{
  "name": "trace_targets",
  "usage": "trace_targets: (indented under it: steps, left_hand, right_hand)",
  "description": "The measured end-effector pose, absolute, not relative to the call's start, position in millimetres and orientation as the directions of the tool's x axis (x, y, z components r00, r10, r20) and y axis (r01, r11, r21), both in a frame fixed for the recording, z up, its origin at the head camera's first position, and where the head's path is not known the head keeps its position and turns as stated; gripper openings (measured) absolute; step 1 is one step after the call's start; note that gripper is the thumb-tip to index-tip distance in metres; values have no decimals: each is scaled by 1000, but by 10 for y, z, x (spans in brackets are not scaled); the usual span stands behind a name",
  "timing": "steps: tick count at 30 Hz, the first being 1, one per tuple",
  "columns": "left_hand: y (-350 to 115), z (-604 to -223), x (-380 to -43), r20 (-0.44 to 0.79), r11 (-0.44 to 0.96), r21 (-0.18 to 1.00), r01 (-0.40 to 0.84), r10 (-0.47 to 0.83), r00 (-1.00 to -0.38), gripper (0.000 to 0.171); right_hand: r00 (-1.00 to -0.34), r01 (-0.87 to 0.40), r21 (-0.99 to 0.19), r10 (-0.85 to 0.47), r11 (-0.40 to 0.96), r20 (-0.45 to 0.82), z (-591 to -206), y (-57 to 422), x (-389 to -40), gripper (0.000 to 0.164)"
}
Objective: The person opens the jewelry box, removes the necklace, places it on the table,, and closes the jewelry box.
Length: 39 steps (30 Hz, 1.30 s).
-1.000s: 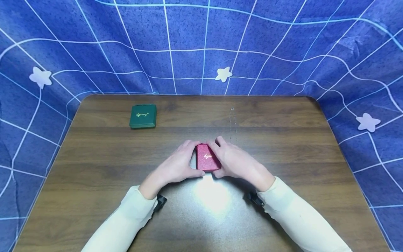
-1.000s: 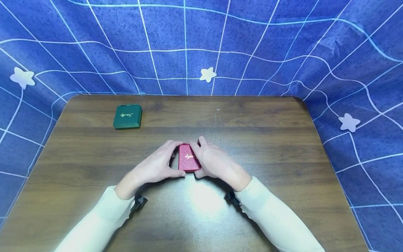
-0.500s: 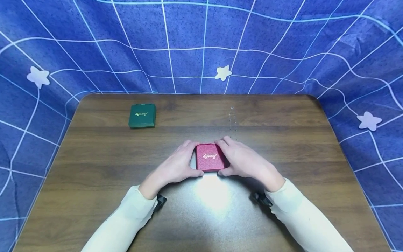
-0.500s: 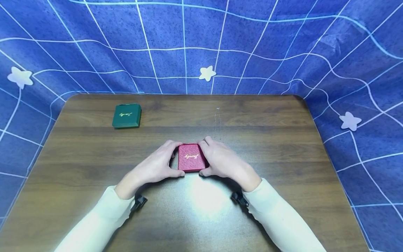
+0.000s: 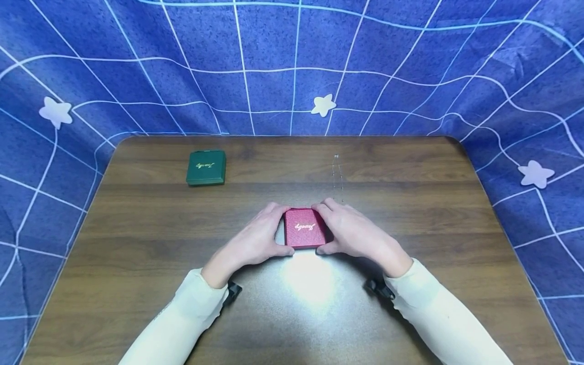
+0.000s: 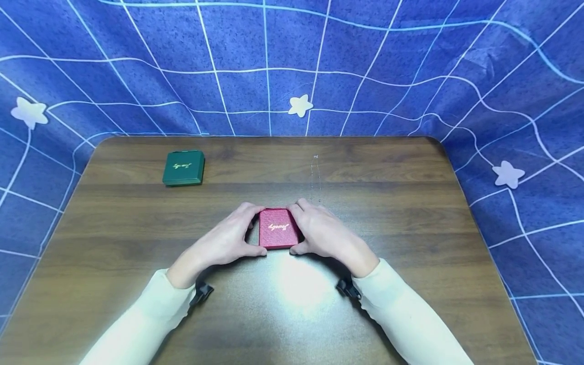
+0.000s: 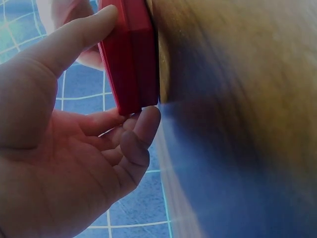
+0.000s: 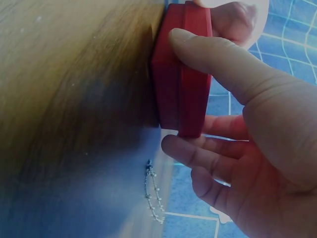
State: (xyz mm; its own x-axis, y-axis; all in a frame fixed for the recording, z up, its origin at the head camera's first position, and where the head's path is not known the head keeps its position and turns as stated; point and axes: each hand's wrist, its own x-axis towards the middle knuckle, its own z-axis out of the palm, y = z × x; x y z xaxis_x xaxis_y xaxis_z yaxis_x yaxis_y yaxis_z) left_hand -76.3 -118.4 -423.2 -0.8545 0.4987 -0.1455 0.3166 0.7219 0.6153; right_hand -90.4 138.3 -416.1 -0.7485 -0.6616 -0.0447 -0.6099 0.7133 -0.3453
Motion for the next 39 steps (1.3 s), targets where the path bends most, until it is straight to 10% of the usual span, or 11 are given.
trace_targets:
  steps: [39]
  left_hand:
    - [-1177,-4055,-856,-71,676,703,222,377,-923,97]
  right_hand:
    - [-809,-519,-513,-587,683,37,-4042,1388,-1022,102]
